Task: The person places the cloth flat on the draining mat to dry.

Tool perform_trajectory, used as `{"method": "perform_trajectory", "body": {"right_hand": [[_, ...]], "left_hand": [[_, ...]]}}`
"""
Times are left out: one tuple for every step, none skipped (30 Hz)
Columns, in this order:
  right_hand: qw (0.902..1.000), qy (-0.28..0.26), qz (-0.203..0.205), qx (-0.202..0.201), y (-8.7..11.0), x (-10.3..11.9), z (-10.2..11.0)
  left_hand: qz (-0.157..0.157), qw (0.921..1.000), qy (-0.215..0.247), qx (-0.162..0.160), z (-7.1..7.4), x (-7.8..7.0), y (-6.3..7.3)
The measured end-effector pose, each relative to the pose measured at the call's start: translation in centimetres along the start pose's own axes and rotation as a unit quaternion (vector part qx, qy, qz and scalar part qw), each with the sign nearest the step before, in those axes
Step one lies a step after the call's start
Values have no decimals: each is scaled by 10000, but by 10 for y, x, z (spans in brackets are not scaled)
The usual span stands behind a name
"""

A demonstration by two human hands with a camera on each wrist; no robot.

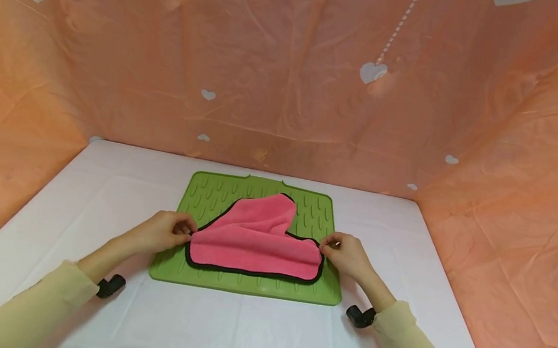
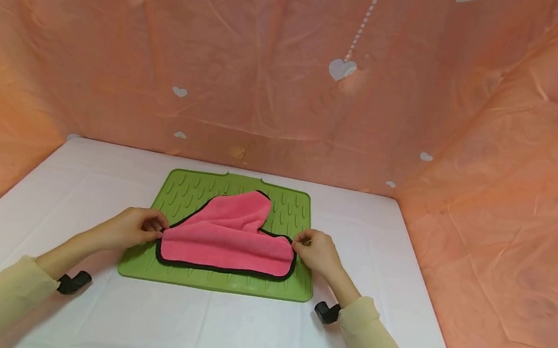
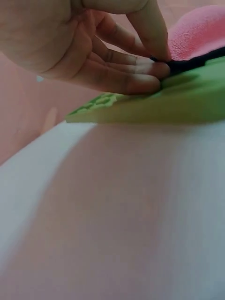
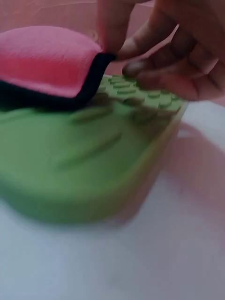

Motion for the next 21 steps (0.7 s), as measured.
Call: {"method": "perform_trajectory", "body": {"right_hand": [[10000,50,32,71,-3,2,0],[9999,75,55,131,-6,3,1],[9998,95,76,167,-10,4,2],[9997,106,109,181,-14,5,3],[9997,95,117,192,-17,6,3],[9997,69,108,215,-21,8,4],[9995,74,135,260,-25,9,4],[9993,83,149,331,-29,9,4],[9989,110,177,422,-33,10,4],[9982,148,222,534,-36,12,3],[9973,197,256,664,-40,13,2],[9960,256,295,802,-44,14,0],[9944,333,344,939,-47,15,-2],[9928,381,379,1066,-50,16,-4],[9913,422,442,1166,-53,18,-6],[9898,443,499,1258,-56,19,-8],[9882,455,575,1343,-58,20,-11],[9867,436,662,1421,-59,20,-13],[9854,409,720,1485,-61,21,-16],[9844,381,784,1530,-62,22,-18],[9833,343,847,1575,-63,22,-21]], "left_hand": [[-7,10000,-21,44,1,-1,-1],[-12,9999,-37,94,1,-2,-2],[-16,9999,-49,148,2,-4,-4],[-25,9998,-64,199,3,-5,-6],[-28,9997,-73,249,4,-5,-8],[-15,9995,-90,288,5,-6,-11],[-15,9994,-92,319,6,-6,-14],[-43,9995,-83,311,7,-6,-18],[-55,9995,-83,302,7,-6,-22],[-65,9995,-98,283,7,-6,-27],[-73,9996,-131,253,7,-6,-32],[-71,9996,-153,214,6,-6,-37],[-86,9996,-174,183,5,-6,-42],[-105,9996,-209,145,4,-7,-48],[-117,9995,-247,135,3,-8,-53],[-120,9995,-264,121,1,-8,-58],[-129,9995,-281,104,-1,-9,-62],[-139,9995,-278,98,-3,-9,-66],[-151,9994,-295,102,-5,-10,-70],[-162,9993,-313,101,-7,-10,-72],[-151,9993,-310,112,-9,-10,-75]]}}
Point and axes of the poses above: each hand's wrist, its own y-axis away from the middle knuckle, its own z-axis out of the back of the hand, x = y × z, the point moved 3 cm from there along -y, towards the middle knuckle, and after that the axes turned 5 degrees about -x, right-handed, at the moved point
